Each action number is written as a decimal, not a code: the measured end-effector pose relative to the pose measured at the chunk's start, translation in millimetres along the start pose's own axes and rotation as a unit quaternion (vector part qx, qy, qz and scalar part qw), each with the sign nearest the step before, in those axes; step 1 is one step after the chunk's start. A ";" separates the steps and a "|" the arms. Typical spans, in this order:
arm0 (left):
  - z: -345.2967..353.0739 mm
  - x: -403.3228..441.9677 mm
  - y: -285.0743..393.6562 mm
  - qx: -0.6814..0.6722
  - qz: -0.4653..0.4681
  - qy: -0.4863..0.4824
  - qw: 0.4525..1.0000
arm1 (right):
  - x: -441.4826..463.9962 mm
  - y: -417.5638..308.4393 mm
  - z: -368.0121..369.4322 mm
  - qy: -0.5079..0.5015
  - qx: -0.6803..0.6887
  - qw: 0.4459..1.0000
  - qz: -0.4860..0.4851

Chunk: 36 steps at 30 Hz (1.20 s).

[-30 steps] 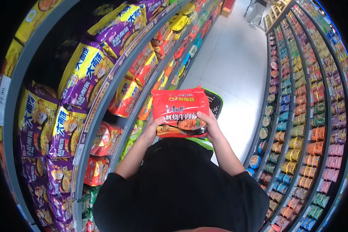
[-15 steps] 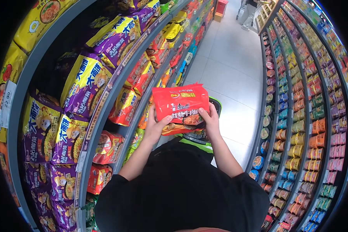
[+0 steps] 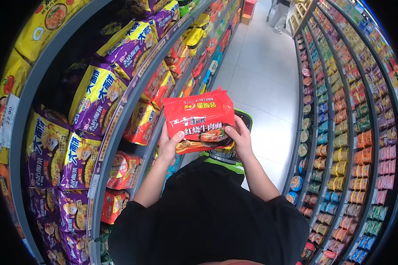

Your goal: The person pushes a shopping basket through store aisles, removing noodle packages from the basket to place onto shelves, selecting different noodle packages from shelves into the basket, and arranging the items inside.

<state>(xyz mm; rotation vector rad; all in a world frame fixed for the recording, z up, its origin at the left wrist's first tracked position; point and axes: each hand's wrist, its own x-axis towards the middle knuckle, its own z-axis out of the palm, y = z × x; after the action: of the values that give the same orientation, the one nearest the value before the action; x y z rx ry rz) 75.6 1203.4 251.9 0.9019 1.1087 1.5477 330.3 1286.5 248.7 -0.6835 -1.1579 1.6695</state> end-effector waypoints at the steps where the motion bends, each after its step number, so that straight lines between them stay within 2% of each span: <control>1: -1.6 0.7 -2.4 0.000 0.000 0.002 1.000 | -0.8 -2.4 0.6 -0.006 0.001 1.000 0.002; 7: -8.7 0.6 -8.4 -0.024 0.015 0.030 0.999 | -7.5 -24.1 11.5 -0.039 -0.005 0.999 -0.014; 12: -1.4 -2.0 13.0 -0.012 0.029 0.019 0.999 | -4.4 -28.1 12.6 -0.062 0.000 0.998 -0.020; 16: 1.6 -0.4 14.3 0.000 0.051 0.025 0.998 | 2.0 -23.7 19.6 -0.041 -0.018 0.998 -0.034; 18: 8.7 -3.1 14.1 -0.015 0.060 0.083 0.995 | 6.5 -23.7 18.1 -0.047 -0.010 0.999 -0.021; 21: 3.2 -2.7 6.7 -0.023 0.043 0.112 0.992 | 12.4 -22.0 16.2 -0.051 0.003 0.999 0.002; 25: -1.1 -3.5 12.6 -0.055 0.024 0.094 0.994 | 20.4 -16.9 16.9 -0.041 -0.005 0.999 0.035; 27: -3.5 -8.8 12.1 -0.040 0.033 0.099 0.994 | 23.9 -11.5 23.4 -0.002 0.006 0.999 0.039; 29: 15.7 -19.9 32.7 0.127 0.036 0.042 0.990 | 33.2 7.2 23.1 0.011 0.024 0.999 0.039; 30: 24.8 -22.4 39.8 0.297 0.154 0.059 0.941 | 41.0 20.5 18.5 0.038 0.125 0.988 0.080; 31: 35.4 -25.1 46.1 0.454 0.262 0.072 0.849 | 46.7 23.6 20.4 0.065 0.223 0.965 0.121; 33: 60.5 -37.0 57.1 0.541 0.335 0.084 0.767 | 46.1 17.9 40.4 0.056 0.237 0.960 0.138; 36: 96.7 -45.0 39.8 0.590 0.445 -0.018 0.674 | 41.5 15.0 63.4 0.023 0.254 0.954 0.156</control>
<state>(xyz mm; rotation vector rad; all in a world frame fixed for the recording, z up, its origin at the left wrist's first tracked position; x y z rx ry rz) 164.2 1176.8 318.2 2.6604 1.7923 1.3140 255.5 1299.1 262.8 -0.5868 -0.5587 2.0978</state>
